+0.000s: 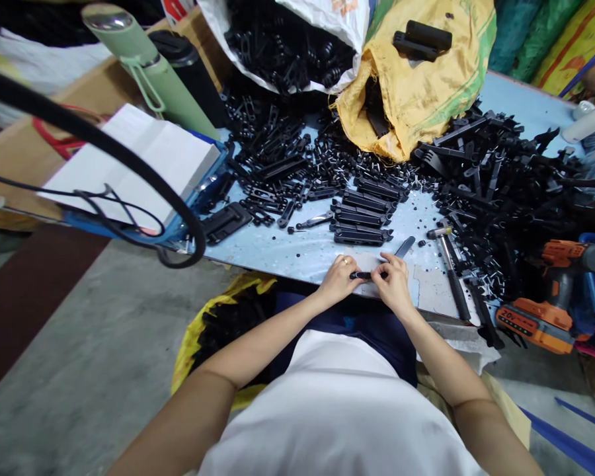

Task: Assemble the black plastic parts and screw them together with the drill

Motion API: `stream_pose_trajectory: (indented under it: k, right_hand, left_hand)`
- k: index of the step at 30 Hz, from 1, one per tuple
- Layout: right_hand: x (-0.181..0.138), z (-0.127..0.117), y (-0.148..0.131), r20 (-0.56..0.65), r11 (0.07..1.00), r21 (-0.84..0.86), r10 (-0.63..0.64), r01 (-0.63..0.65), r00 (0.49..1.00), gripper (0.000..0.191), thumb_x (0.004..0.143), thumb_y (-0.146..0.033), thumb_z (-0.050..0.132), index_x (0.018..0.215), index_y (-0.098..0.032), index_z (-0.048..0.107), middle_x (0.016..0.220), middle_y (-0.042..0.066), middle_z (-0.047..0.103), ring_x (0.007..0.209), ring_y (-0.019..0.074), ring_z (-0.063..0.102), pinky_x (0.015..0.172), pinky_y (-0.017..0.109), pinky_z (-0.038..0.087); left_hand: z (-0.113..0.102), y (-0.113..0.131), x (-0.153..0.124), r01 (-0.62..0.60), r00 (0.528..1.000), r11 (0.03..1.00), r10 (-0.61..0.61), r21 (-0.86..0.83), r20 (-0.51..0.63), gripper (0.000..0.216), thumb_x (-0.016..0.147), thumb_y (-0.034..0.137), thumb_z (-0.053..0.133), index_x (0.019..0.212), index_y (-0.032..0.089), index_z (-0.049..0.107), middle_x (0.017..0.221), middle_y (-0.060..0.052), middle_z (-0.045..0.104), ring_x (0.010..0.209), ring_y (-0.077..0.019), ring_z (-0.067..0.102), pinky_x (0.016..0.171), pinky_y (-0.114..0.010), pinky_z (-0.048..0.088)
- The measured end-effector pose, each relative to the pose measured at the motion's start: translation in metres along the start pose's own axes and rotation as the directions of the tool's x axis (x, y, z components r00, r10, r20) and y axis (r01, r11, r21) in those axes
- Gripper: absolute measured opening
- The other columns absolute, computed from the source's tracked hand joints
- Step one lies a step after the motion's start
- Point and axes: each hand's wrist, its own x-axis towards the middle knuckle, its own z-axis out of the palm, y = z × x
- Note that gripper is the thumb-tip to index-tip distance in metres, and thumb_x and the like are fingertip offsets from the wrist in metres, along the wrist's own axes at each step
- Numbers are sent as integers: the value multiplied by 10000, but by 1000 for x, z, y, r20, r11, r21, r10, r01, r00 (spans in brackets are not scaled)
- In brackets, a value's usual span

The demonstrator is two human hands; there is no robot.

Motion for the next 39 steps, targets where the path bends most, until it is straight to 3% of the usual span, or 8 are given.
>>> stream_pose_trajectory:
  k: [7,17,31,35,39]
  right_hand:
    - [3,3,11,-5,997,20,-77,78,997,215,787,-338,514,616,-229,585,1123,75,603,1086,283,458,923,529,362]
    - [2,5,6,-9,998,33,-44,44,999,189,760,-306,544,592,-221,568,1132,71,604,1096,282,458,930,532,356]
    - [-2,7,8,-42,996,-9,-95,94,995,200,787,-307,492,614,-226,549,1138,81,591,1110,286,440,959,555,321]
    - [-2,10,10,-47,994,-9,-109,108,993,205,793,-314,489,620,-224,551,1141,85,589,1108,285,447,964,556,321]
    - [-3,9,9,-52,989,-42,-144,142,988,197,782,-304,519,606,-220,547,1108,94,608,1078,289,478,941,540,362]
  left_hand:
    - [0,0,0,-13,1000,1000,13,6,-19,98,719,217,699,745,172,616,749,-29,554,816,-203,518,724,-354,474]
    - [1,-1,-2,-21,999,1000,21,14,-29,111,715,213,702,769,152,626,765,-39,561,821,-203,518,724,-352,477]
    - [1,0,-6,-53,997,997,56,52,-58,152,779,308,640,839,170,621,801,-52,578,847,-211,529,743,-365,471]
    - [2,0,-10,-160,984,983,166,86,-66,154,842,259,549,966,193,610,901,-62,609,895,-203,549,782,-373,457]
    - [2,0,-12,-307,950,939,311,157,-3,238,896,149,392,1009,182,600,896,-74,634,883,-185,562,753,-347,445]
